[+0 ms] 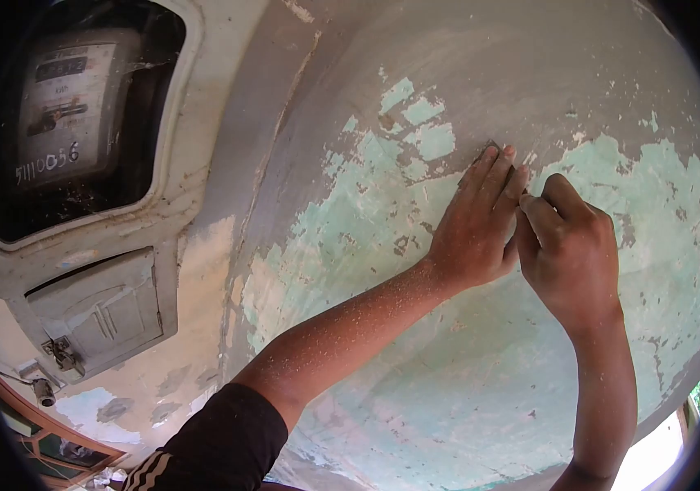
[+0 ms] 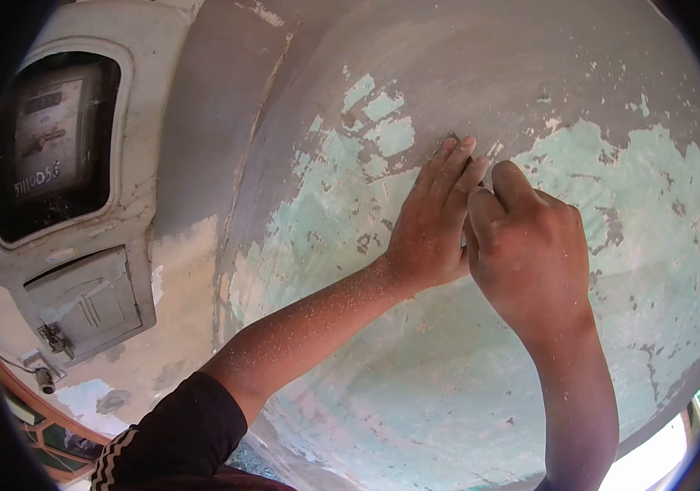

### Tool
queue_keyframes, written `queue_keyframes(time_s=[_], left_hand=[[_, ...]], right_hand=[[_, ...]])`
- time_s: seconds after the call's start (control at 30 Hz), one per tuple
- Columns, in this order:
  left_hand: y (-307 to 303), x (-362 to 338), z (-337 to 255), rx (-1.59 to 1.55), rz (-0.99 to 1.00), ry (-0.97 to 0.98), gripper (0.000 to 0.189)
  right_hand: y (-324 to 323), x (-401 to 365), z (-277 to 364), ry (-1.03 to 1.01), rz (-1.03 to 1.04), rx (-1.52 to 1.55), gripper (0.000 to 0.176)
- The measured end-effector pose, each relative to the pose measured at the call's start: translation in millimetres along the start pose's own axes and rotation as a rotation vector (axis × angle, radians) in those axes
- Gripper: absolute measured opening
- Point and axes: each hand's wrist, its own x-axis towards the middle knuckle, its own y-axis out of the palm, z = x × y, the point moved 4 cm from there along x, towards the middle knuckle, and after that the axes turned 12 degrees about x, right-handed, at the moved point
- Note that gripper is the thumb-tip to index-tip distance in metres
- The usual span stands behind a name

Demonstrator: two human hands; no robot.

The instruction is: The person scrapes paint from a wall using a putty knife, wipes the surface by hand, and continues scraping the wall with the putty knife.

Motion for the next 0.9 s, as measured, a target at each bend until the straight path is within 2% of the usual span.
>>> queue_keyframes(time_s=[0.1, 0.3, 0.4, 0.5, 0.8, 0.9], left_hand=[[0.7, 12.9, 5.5, -0.065, -0.002, -0.015, 0.068], [-4.5, 13.4, 5.9, -0.069, 0.049, 0.032, 0.059], [-0.5, 17.5, 13.7, -0.027, -0.035, -0.005, 0.055], [-3.8, 16.6, 11.8, -0.175, -0.039, 0.016, 0.056], [-1.3, 13.1, 2.0, -0.149, -0.008, 0.028, 0.057], [3.1, 20.6, 7.9, -0.09, -0.026, -0.024, 0.058]], right_hand=[[-4.6, 7.0, -0.7, 0.003, 0.024, 0.002, 0.015], [8.1, 2.8, -8.5, -0.015, 0.004, 0.0, 0.015], [5.3, 7.5, -1.9, 0.006, -0.004, 0.015, 0.016], [0.9, 13.8, 5.5, 0.029, 0.001, 0.008, 0.016], [-3.2, 4.6, 0.7, 0.068, -0.021, 0.055, 0.015], [4.3, -1.9, -5.5, 0.12, -0.039, 0.073, 0.013]])
